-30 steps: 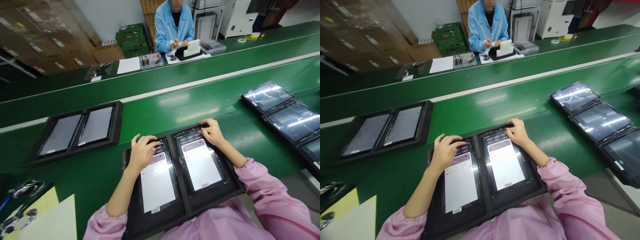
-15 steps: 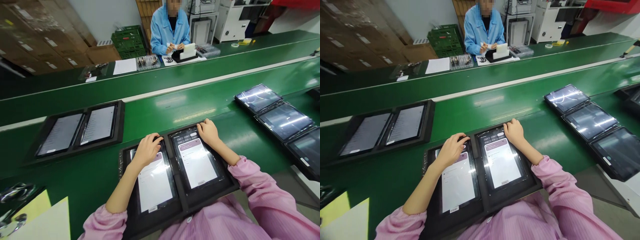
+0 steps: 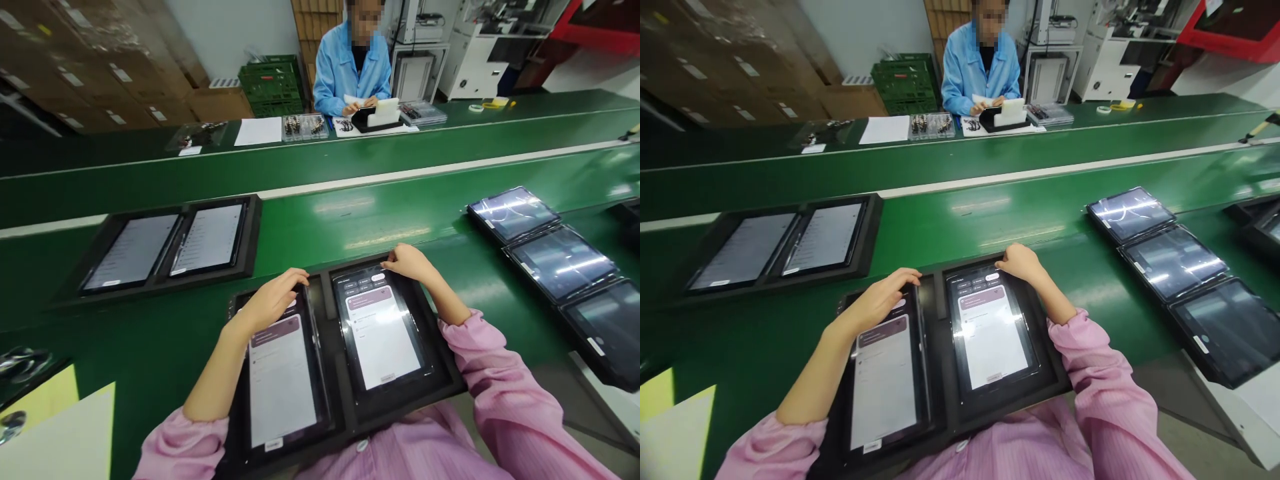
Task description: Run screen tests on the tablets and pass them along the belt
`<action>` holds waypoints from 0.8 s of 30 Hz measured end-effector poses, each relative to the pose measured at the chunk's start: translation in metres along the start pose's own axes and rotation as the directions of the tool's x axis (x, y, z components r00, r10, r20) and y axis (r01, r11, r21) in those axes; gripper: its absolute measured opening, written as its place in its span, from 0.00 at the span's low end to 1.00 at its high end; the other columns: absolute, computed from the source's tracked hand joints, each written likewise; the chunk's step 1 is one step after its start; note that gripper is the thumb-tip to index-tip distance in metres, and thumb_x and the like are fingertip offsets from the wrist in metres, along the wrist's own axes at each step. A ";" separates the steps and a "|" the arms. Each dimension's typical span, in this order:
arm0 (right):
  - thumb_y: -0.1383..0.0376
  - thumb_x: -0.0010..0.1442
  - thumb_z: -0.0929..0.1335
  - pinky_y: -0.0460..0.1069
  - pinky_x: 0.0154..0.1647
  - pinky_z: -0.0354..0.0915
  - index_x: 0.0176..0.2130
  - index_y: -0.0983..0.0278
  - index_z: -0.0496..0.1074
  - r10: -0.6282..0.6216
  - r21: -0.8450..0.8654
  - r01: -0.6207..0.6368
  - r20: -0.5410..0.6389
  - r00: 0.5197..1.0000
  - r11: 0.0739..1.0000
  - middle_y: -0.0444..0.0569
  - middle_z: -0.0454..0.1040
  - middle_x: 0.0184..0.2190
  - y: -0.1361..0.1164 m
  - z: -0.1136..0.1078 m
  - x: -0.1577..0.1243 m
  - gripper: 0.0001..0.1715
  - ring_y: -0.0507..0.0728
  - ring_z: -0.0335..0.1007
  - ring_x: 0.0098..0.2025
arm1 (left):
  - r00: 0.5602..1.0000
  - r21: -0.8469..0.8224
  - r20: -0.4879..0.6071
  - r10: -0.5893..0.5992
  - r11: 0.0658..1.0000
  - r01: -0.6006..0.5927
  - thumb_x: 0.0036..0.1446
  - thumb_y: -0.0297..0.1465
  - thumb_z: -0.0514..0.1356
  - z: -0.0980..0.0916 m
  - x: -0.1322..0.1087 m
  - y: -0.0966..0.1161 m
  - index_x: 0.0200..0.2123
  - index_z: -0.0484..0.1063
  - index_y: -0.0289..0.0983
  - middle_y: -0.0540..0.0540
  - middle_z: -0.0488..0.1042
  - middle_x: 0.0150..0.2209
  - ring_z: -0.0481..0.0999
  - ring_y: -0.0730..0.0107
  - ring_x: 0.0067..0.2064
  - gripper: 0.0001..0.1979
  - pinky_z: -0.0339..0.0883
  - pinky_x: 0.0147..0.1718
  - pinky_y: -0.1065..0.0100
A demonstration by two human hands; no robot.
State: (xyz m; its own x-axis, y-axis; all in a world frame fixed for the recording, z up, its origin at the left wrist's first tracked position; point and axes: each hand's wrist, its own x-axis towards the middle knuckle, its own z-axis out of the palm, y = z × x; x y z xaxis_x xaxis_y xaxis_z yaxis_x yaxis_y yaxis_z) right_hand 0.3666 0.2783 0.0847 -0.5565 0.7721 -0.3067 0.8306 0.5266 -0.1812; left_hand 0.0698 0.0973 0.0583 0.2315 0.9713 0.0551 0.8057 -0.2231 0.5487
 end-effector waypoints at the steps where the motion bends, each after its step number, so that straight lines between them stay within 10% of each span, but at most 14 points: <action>1: 0.57 0.64 0.70 0.47 0.31 0.60 0.29 0.64 0.79 0.000 0.013 0.000 0.016 1.000 1.000 0.53 0.78 0.31 0.001 -0.001 0.001 0.17 0.59 0.75 0.36 | 1.000 -0.049 -0.008 -0.006 0.999 0.006 0.66 0.37 0.44 -0.002 -0.002 -0.002 0.47 0.69 0.39 0.41 0.73 0.54 0.73 0.56 0.57 0.17 0.67 0.56 0.59; 9: 0.46 0.66 0.66 0.48 0.26 0.55 0.26 0.64 0.75 -0.019 0.172 0.000 0.106 0.994 0.985 0.48 0.72 0.23 0.002 -0.013 0.002 0.29 0.56 0.69 0.28 | 0.997 -0.003 0.046 -0.058 0.998 0.058 0.58 0.33 0.49 -0.006 -0.004 -0.009 0.46 0.69 0.41 0.43 0.72 0.56 0.71 0.55 0.58 0.16 0.66 0.57 0.58; 17: 0.41 0.57 0.73 0.48 0.36 0.62 0.36 0.68 0.78 -0.046 0.058 0.042 0.066 0.997 0.997 0.60 0.76 0.43 -0.004 -0.009 -0.001 0.31 0.63 0.73 0.44 | 0.998 0.116 0.030 -0.058 0.992 0.054 0.58 0.35 0.49 0.000 -0.004 -0.023 0.48 0.71 0.44 0.45 0.70 0.55 0.72 0.53 0.56 0.18 0.72 0.49 0.58; 24: 0.35 0.62 0.64 0.50 0.40 0.64 0.32 0.68 0.77 -0.070 0.112 0.063 0.064 0.995 0.992 0.61 0.76 0.39 0.000 -0.011 0.001 0.40 0.65 0.73 0.45 | 0.996 0.108 0.014 -0.083 0.991 0.081 0.62 0.38 0.47 0.004 -0.005 -0.027 0.49 0.73 0.46 0.45 0.68 0.56 0.72 0.53 0.55 0.19 0.73 0.45 0.59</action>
State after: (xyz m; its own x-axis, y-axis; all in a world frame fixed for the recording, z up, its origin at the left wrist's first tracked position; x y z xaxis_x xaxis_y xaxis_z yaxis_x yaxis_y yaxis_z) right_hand 0.3659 0.2826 0.0947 -0.6110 0.7090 -0.3521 0.7911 0.5309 -0.3037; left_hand 0.0490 0.0981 0.0402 0.1716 0.9852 -0.0021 0.8759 -0.1516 0.4582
